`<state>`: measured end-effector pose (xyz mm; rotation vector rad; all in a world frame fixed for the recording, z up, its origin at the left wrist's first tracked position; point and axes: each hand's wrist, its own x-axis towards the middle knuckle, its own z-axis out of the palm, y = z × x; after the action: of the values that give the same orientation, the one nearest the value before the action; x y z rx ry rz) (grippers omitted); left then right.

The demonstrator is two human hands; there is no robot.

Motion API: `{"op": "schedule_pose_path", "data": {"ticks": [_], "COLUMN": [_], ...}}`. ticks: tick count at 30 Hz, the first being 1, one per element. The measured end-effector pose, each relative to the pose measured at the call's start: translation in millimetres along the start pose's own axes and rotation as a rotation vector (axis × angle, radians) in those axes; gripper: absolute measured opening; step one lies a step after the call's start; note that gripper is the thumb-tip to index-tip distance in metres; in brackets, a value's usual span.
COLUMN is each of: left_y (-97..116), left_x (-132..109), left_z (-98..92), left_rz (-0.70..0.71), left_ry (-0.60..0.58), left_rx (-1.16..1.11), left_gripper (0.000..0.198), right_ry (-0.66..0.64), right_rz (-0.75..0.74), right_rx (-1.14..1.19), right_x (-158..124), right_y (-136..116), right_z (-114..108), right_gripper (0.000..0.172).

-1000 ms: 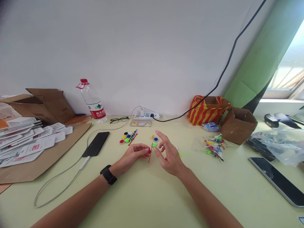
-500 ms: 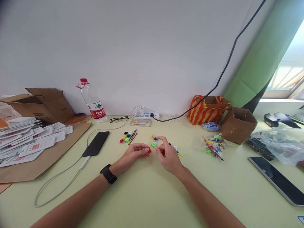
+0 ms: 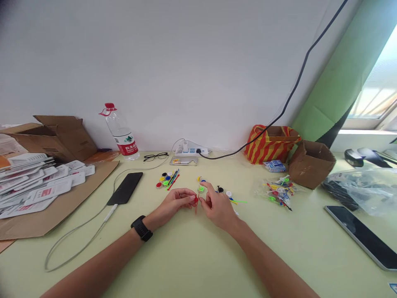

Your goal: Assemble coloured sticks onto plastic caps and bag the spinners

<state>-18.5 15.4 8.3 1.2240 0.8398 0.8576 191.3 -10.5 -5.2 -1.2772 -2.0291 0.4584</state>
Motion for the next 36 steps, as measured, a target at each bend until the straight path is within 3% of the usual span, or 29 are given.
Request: {"op": "schedule_pose_path", "data": {"ticks": [11,15,21,23,26,28,30,33,36], "left_y": [-4,-4,-3,-4,-5,-5,-6,-7,-8], "left_x": [2,2,2,3,3,4,4,4,4], "left_z": [-4.1,-3.8,-3.4,-4.1,-5.3,-5.9,-6.3,-6.7,-7.0], "left_rz": [-0.009,-0.012,-0.030,-0.032,-0.034,-0.035,-0.032,-0.030,-0.031], "left_ry": [-0.014,-0.009,-0.006,-0.003,-0.008,-0.016,-0.023,-0.023,-0.032], "left_rx": [0.004,-0.003,-0.010,-0.024,-0.040,-0.042,-0.038,-0.028,-0.021], "left_gripper": [0.031,0.030,0.030,0.028,0.026,0.025,0.025,0.024,0.024], "right_ry": [-0.011,0.068,0.178,0.093,-0.121,-0.160,-0.088,0.009,0.003], "right_rz": [-0.004,-0.027,-0.088,-0.043,0.138,0.201,0.186,0.126,0.086], "right_rx": [-0.029,-0.004,0.187,0.261,0.442,0.524,0.469,0.207,0.035], "right_x": [0,0,-1,-1,1,2,4,5,4], "right_y": [-3,-2,-9,-12,-14,-12,-9,-4,-2], "right_z": [-2,-2,-12,-16,-19,-18,-15,-11,-7], "right_gripper": [0.043,0.043,0.060,0.057,0.043,0.038,0.035,0.039,0.042]}}
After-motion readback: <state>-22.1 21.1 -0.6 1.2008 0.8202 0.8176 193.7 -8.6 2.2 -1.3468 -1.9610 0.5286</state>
